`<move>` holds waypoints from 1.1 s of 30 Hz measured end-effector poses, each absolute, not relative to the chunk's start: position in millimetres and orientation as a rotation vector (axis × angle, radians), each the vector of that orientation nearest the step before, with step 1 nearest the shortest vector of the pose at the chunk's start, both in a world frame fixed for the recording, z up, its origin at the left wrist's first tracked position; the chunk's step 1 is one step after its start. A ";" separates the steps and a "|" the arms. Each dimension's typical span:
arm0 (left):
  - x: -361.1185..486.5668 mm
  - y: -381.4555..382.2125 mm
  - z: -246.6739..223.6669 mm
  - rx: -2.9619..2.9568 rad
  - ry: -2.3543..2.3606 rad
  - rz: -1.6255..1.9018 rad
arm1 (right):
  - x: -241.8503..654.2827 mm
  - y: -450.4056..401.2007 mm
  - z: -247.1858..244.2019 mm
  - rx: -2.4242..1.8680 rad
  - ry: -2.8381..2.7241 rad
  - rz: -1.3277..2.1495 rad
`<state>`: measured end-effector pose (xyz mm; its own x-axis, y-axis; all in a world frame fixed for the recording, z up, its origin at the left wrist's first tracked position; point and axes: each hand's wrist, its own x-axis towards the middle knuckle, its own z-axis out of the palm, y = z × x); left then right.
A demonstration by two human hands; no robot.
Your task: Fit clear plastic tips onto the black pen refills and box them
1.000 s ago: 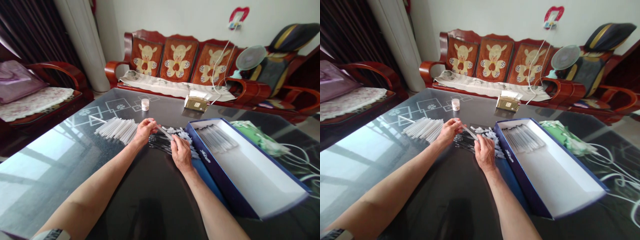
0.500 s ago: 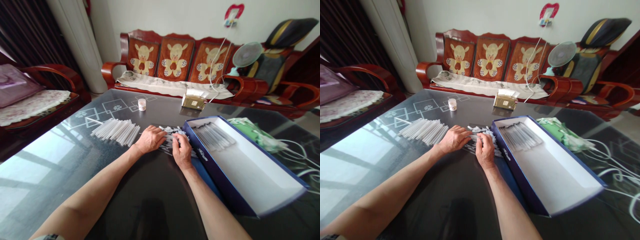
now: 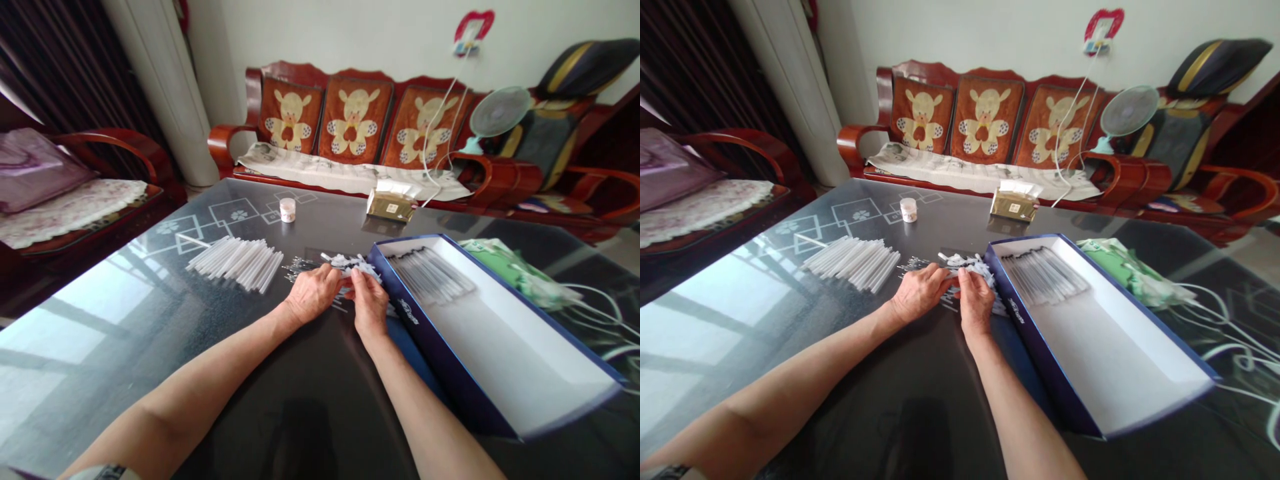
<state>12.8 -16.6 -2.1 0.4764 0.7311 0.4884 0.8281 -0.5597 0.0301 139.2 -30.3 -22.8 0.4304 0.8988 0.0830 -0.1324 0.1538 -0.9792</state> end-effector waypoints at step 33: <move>20.7 -14.8 4.2 -3.583 -2.105 -1.301 | 166.2 -18.8 -11.2 -0.878 -0.430 1.158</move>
<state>20.7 -14.8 4.2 0.5638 0.8170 -0.1207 0.2573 -0.0349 0.9657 166.2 -18.8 -11.2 0.3724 0.9183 -0.1345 -0.6074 0.1316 -0.7834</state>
